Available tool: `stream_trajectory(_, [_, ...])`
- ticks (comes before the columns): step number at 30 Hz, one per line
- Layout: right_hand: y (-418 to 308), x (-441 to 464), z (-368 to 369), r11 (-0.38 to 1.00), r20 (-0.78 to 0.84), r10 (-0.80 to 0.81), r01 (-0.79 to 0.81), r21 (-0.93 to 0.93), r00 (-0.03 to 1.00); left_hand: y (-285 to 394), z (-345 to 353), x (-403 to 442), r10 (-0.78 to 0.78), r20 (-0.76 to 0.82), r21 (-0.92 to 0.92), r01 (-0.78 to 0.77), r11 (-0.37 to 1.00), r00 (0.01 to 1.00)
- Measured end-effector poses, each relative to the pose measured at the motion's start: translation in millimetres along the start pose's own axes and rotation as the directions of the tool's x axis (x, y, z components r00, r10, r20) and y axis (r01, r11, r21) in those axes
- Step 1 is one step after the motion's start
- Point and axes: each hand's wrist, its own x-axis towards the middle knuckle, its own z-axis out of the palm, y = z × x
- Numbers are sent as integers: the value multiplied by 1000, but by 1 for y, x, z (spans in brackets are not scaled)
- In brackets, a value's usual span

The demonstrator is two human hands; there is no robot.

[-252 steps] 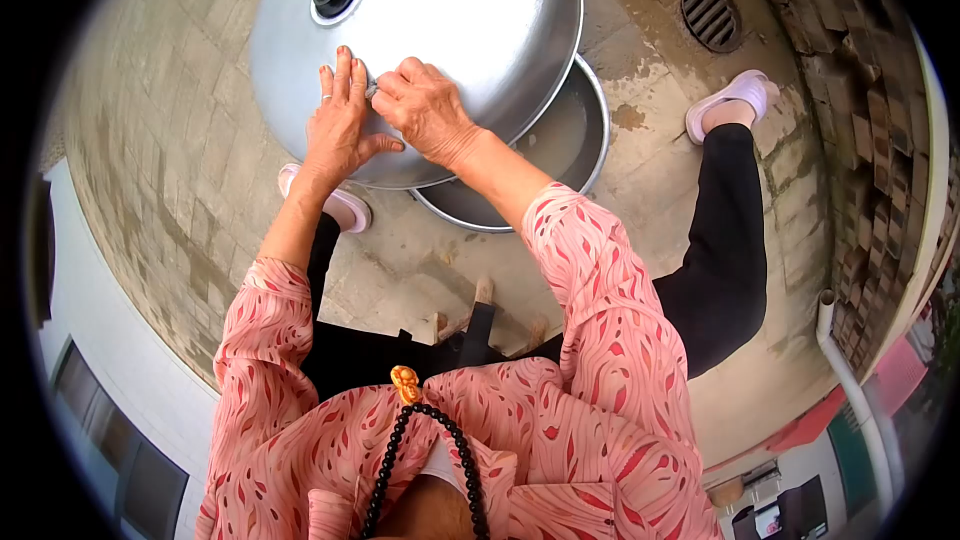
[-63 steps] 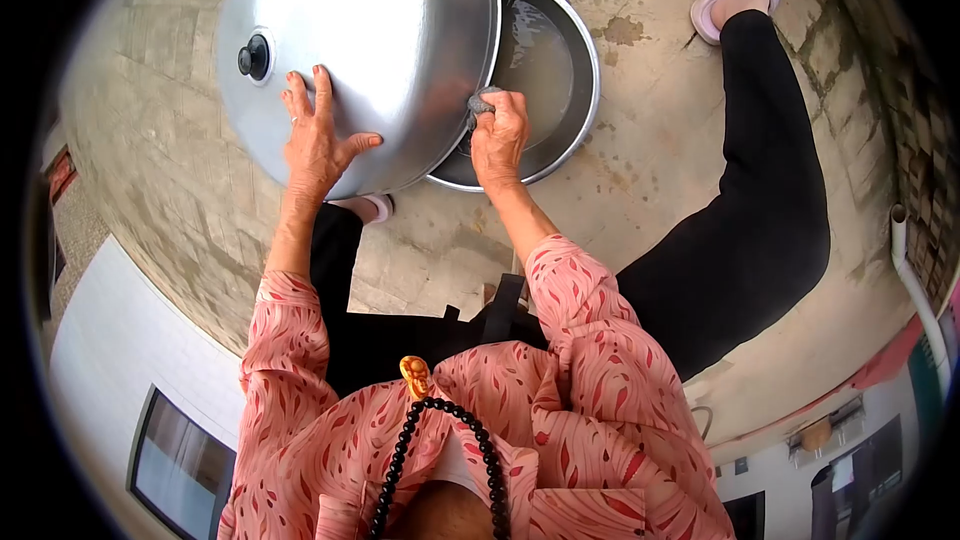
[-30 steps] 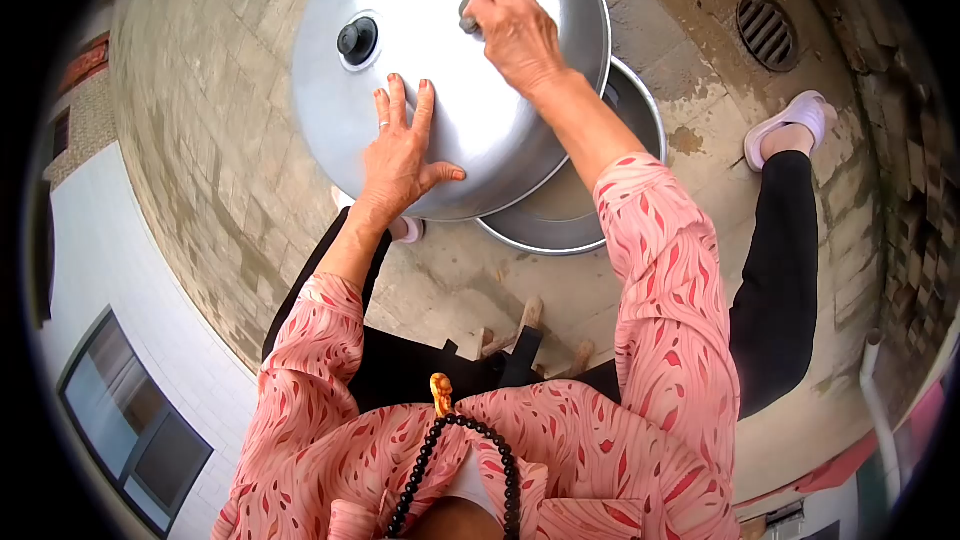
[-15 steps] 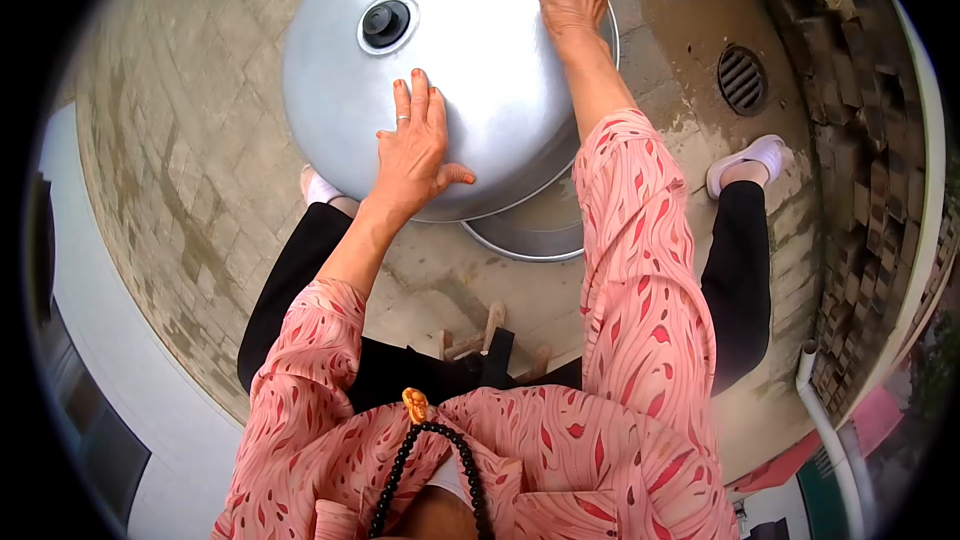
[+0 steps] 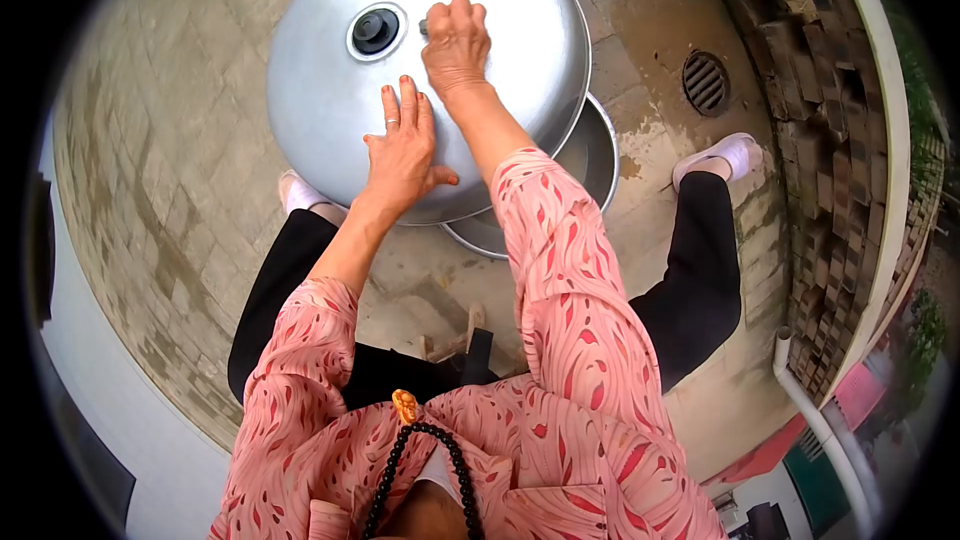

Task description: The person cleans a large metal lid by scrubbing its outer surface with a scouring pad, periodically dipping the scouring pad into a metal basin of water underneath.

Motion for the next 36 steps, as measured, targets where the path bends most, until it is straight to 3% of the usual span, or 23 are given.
stream_trajectory(3, [-4,-1,2,985,50,-110,102,139,993,-4,5,0,4,-23,10,-4,1000,1000])
stream_trajectory(4, [17,8,-10,990,38,-124,121,74,992,-4,8,0,10,-39,6,-10,1000,999])
stream_trajectory(7, [106,36,-36,982,-3,144,-143,-124,990,-4,7,-1,20,-53,31,-19,999,998])
stream_trajectory(9, [95,39,-35,947,-50,134,-143,-288,990,-4,6,-1,6,-36,9,-5,1000,999])
stream_trajectory(13, [-10,21,23,999,17,-28,29,-33,999,-3,6,2,-4,-23,0,4,1000,1000])
stream_trajectory(16, [13,28,6,994,81,-99,96,45,992,-3,7,1,12,-63,3,-11,1000,998])
stream_trajectory(18, [75,37,-18,990,-25,9,-12,-142,1000,-2,7,1,11,-52,12,-11,1000,999])
stream_trajectory(19, [93,37,-41,968,25,137,-128,-216,990,-3,6,1,9,-48,20,-8,1000,999])
stream_trajectory(20, [108,33,-47,958,31,141,-128,-258,990,-4,6,0,5,-47,17,-4,1000,999])
stream_trajectory(23, [45,-1,-29,972,-12,31,-32,-233,999,-2,5,0,2,-42,4,-2,1000,999])
stream_trajectory(25, [-19,-31,-10,996,36,-84,83,18,996,-1,1,0,-5,-32,-14,4,1000,999])
stream_trajectory(28, [6,-27,-23,972,68,-228,223,72,971,-2,5,1,13,-31,-18,-14,1000,999])
stream_trajectory(30, [48,-24,-50,986,76,-114,122,-109,991,-4,5,0,5,-23,-11,-5,1000,1000])
stream_trajectory(32, [92,-28,-65,987,36,33,-27,-159,999,-3,3,2,5,-9,10,-5,1000,1000])
stream_trajectory(35, [60,-32,-54,976,34,1,6,-216,999,-3,1,0,2,-18,4,-2,1000,1000])
stream_trajectory(36, [22,-40,-40,992,75,-54,62,-110,996,-4,0,-1,5,-25,-1,-5,1000,1000])
